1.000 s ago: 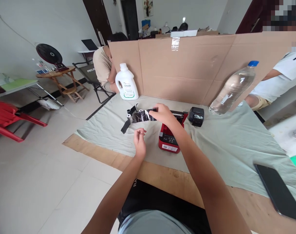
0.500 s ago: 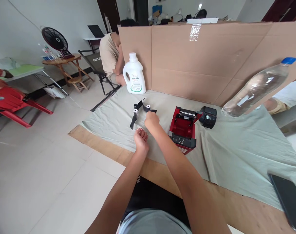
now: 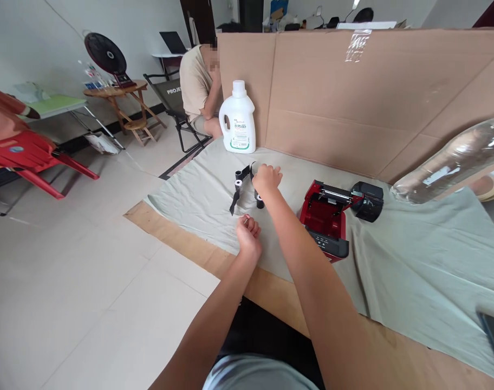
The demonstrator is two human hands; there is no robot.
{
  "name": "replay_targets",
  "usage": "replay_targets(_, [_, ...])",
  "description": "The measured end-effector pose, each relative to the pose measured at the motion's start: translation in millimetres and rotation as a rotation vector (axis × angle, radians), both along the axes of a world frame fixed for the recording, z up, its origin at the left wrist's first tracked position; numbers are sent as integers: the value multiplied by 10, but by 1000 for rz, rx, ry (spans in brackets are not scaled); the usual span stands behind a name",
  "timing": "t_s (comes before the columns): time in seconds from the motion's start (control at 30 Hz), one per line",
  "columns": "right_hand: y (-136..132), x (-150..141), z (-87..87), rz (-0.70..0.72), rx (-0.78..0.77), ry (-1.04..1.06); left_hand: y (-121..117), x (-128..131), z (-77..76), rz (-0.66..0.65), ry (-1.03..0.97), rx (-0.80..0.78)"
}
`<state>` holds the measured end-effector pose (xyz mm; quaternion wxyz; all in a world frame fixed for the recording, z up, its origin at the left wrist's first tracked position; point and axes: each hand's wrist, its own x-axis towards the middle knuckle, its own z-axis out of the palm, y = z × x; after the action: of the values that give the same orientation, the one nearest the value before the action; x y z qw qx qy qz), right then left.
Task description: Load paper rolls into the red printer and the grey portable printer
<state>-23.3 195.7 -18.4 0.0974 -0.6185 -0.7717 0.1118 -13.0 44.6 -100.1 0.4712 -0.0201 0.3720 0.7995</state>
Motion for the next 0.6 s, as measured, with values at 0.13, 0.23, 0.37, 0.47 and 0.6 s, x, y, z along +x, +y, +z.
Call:
replay_targets(0.13, [335, -142, -102, 21, -124, 2, 2, 13, -3, -14, 15, 12])
replay_targets(0.23, [400, -134, -135, 51, -122, 59, 3, 27, 6, -10, 36, 16])
replay_targets(0.37, [355, -19, 25, 145, -55, 233, -8, 48, 19, -2, 80, 32])
replay_targets(0.47, [183, 224, 270, 218, -76, 389, -21, 61, 30, -3, 115, 48])
replay_targets(0.6, [-330, 881, 599, 390, -350, 772, -31, 96, 60, -43, 180, 100])
